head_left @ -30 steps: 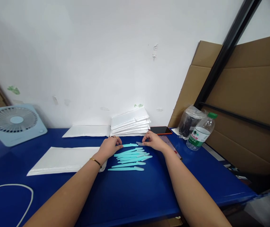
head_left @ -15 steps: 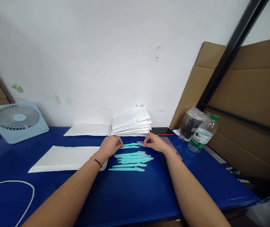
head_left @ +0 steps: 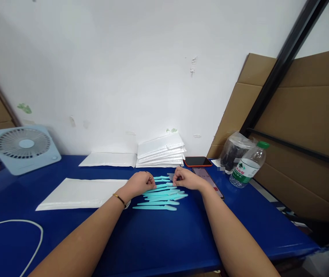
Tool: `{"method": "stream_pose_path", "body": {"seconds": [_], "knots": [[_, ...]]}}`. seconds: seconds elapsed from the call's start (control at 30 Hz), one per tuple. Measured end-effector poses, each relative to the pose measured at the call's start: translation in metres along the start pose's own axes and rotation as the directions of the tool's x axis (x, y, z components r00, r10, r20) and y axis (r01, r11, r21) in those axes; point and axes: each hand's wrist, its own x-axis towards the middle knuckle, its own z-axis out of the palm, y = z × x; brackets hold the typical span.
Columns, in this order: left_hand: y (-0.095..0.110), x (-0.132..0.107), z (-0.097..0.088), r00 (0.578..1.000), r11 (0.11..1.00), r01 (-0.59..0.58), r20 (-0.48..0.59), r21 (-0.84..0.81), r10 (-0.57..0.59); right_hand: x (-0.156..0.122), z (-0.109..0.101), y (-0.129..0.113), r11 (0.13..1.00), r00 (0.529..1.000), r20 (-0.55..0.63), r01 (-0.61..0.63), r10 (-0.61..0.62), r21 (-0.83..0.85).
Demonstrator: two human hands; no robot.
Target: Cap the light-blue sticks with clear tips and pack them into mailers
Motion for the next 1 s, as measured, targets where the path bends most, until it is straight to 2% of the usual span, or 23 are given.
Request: {"method": "stream_pose_path", "body": {"seconds": [0.17, 0.23, 0.47, 0.53, 0.67, 0.77, 0.93, 1.0], "knots": [[-0.006, 0.000, -0.006, 0.985, 0.993, 0.088, -0.157, 0.077, -0.075, -0.001, -0.007, 0.005, 0.998, 0.980, -0.191, -0.062, 0.058, -0.016], [-0.005, -0.001, -0.007, 0.982, 0.993, 0.102, -0.165, 0.052, -0.093, -0.002, -0.008, 0.004, 0.998, 0.977, -0.206, -0.065, 0.061, -0.013], [0.005, -0.002, 0.000, 0.998, 0.997, 0.064, 0.012, 0.031, -0.064, 0.002, 0.005, 0.004, 0.999, 0.999, -0.027, -0.034, 0.033, -0.034], [0.002, -0.001, 0.000, 0.997, 0.995, 0.082, 0.001, 0.048, -0.082, 0.003, 0.005, 0.006, 0.998, 0.999, -0.007, -0.039, 0.039, -0.042], [-0.005, 0.001, -0.004, 0.986, 0.986, 0.144, -0.090, 0.078, -0.137, 0.001, -0.002, 0.009, 0.994, 0.990, -0.094, -0.104, 0.100, -0.039], [-0.003, -0.001, -0.007, 0.985, 0.989, 0.134, -0.118, 0.060, -0.126, -0.003, -0.009, 0.006, 0.992, 0.986, -0.113, -0.122, 0.119, -0.022], [0.008, -0.007, -0.007, 0.996, 0.997, 0.070, 0.057, -0.042, -0.068, -0.007, -0.009, -0.004, 0.997, 0.992, 0.119, -0.056, 0.050, 0.047], [0.010, -0.008, -0.006, 0.994, 0.996, 0.068, 0.093, -0.053, -0.063, -0.007, -0.006, -0.006, 0.997, 0.986, 0.160, -0.050, 0.041, 0.051]]}}
